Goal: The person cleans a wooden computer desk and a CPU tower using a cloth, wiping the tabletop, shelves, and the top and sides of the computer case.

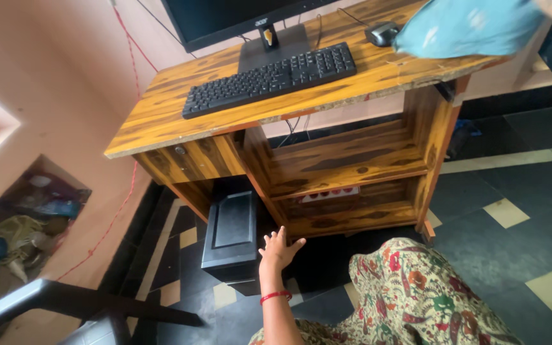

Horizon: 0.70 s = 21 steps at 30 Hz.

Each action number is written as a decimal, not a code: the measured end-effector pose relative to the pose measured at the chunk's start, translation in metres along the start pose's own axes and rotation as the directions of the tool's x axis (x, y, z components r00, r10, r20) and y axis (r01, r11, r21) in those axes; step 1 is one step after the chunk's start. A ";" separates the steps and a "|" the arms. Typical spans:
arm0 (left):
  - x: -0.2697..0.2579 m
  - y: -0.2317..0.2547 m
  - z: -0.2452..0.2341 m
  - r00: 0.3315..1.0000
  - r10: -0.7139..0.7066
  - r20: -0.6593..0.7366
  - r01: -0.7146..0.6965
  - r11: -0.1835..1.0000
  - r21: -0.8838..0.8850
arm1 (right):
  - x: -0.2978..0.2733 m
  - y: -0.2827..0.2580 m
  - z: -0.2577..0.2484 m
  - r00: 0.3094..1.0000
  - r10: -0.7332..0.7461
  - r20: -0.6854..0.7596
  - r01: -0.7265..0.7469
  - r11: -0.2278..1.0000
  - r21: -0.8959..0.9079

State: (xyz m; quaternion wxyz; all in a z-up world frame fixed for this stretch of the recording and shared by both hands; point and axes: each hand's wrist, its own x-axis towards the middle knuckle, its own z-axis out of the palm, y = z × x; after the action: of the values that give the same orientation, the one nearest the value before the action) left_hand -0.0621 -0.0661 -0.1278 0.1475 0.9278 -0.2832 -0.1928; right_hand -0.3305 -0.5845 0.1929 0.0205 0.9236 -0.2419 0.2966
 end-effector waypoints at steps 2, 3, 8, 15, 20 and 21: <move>-0.001 -0.002 -0.005 1.000 -0.008 -0.009 0.008 1.000 -0.011 | 0.020 0.028 0.028 0.994 0.004 0.113 -0.005 1.000 0.005; -0.001 -0.003 -0.007 1.000 -0.023 -0.001 0.023 1.000 -0.007 | 0.026 0.037 0.042 0.990 -0.003 0.141 0.001 1.000 0.012; -0.002 -0.007 -0.015 0.999 -0.038 0.005 0.038 0.999 0.011 | 0.040 0.020 0.085 0.977 0.125 0.175 -0.135 0.989 0.051; -0.002 -0.010 -0.017 0.999 -0.054 -0.004 0.054 0.999 -0.005 | 0.023 -0.110 0.100 0.967 0.240 0.083 -0.213 0.945 -0.249; 0.000 -0.007 -0.016 0.997 -0.072 0.002 0.072 0.997 0.025 | -0.007 -0.212 0.090 0.996 0.077 -0.037 -0.084 0.969 -0.230; 0.001 -0.005 -0.014 0.997 -0.075 0.021 0.074 0.997 0.024 | -0.014 -0.231 0.088 0.994 0.033 -0.108 -0.058 0.969 -0.238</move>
State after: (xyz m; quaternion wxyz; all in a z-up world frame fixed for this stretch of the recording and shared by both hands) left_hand -0.0528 -0.0604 -0.1171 0.1265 0.9372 -0.2523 -0.2050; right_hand -0.1868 -0.3907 0.1371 0.1382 0.8919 -0.2961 0.3127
